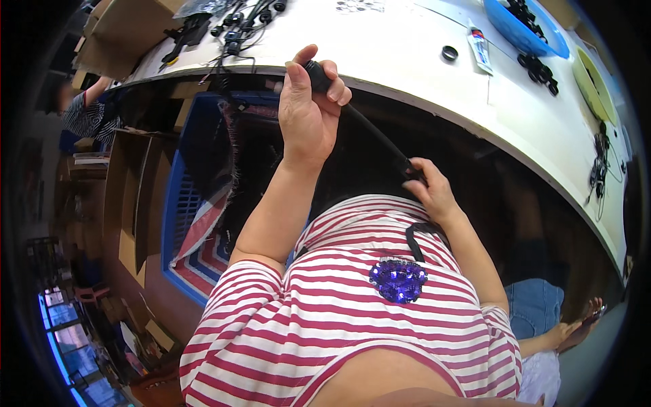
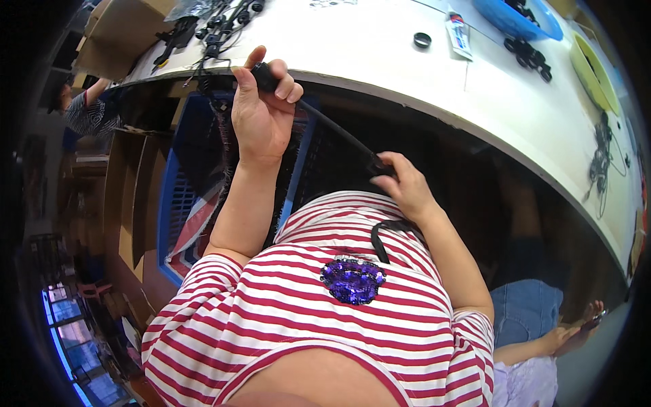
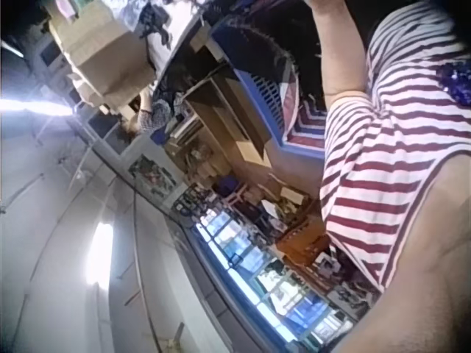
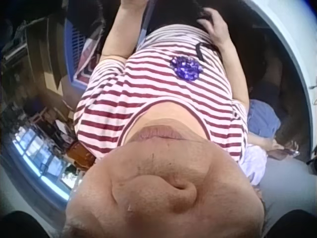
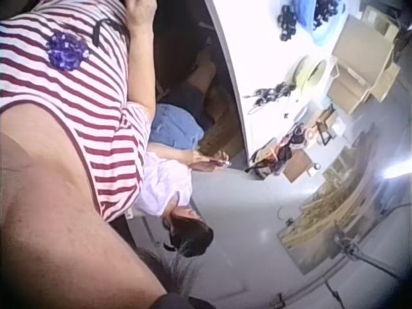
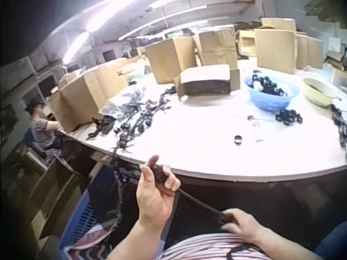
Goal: The person assembles small electronic devices at a workbench. They pick up a black cylindrical component, apply glue from a tube to a small metal ring, and insert the ring into the component. They then attach a black cable to the device and place the finished unit on the table. This process is repeated for multiple units.
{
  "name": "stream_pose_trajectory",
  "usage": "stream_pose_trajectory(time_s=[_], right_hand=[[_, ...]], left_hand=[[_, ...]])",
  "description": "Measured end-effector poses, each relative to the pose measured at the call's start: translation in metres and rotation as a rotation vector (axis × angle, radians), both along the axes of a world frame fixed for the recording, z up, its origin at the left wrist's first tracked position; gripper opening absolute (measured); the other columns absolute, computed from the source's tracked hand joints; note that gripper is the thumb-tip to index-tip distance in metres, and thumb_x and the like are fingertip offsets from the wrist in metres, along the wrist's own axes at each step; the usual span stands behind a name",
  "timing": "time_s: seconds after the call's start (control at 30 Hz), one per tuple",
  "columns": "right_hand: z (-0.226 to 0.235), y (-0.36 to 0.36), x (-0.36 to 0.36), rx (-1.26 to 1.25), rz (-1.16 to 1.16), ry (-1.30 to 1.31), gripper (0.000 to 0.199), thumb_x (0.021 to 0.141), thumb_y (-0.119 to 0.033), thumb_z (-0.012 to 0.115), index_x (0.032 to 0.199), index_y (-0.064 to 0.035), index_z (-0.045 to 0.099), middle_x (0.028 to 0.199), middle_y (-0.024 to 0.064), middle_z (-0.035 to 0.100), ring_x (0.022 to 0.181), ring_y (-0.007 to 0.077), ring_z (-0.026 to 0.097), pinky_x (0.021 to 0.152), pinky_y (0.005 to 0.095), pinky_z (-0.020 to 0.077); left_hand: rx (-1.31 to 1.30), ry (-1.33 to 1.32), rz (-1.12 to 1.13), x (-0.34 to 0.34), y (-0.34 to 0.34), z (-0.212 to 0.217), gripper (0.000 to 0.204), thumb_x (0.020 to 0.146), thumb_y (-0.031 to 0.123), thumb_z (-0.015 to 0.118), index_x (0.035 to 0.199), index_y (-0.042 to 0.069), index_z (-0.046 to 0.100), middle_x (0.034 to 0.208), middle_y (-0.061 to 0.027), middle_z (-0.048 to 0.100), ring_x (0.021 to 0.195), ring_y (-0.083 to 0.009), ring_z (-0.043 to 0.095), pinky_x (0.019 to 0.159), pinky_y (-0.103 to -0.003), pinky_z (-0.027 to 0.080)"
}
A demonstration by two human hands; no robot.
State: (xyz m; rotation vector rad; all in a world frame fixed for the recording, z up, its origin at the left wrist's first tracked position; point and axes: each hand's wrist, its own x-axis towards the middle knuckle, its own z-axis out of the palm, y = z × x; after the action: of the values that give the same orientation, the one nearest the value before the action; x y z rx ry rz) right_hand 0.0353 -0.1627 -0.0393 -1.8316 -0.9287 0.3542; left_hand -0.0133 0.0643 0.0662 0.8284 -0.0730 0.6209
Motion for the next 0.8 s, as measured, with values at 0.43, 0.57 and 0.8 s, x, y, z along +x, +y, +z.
stream_pose_trajectory(time_s=[0.43,0.57,0.8], right_hand=[[-0.04,-0.006,0.015,-0.293,0.047,-0.244,0.014,0.085,-0.015,0.054,0.084,-0.0017,0.059,0.084,0.0147,0.057,0.082,0.0332,0.056,0.072,0.039,0.0454],[-0.069,-0.012,0.024,-0.529,0.178,-0.321,0.017,0.085,-0.018,0.053,0.087,-0.0036,0.062,0.088,0.0154,0.059,0.085,0.0338,0.056,0.077,0.0404,0.0452],[0.031,0.0,0.033,-0.024,-0.046,-0.162,0.02,0.084,-0.013,0.056,0.096,0.0009,0.061,0.093,0.016,0.061,0.088,0.0291,0.059,0.076,0.0322,0.046]], left_hand=[[0.183,-0.033,0.021,-0.017,0.013,0.014,0.051,0.085,0.046,0.051,0.117,0.007,0.042,0.085,-0.006,0.048,0.066,-0.0122,0.042,0.062,-0.026,0.036],[0.201,-0.013,-0.028,-0.019,0.01,0.009,0.052,0.086,0.043,0.051,0.12,0.006,0.039,0.087,-0.0067,0.048,0.068,-0.0126,0.042,0.064,-0.026,0.036],[0.232,0.136,-0.31,-0.017,-0.034,-0.026,0.045,0.088,0.019,0.054,0.124,-0.001,0.036,0.094,-0.0077,0.047,0.077,-0.013,0.043,0.072,-0.026,0.036]])
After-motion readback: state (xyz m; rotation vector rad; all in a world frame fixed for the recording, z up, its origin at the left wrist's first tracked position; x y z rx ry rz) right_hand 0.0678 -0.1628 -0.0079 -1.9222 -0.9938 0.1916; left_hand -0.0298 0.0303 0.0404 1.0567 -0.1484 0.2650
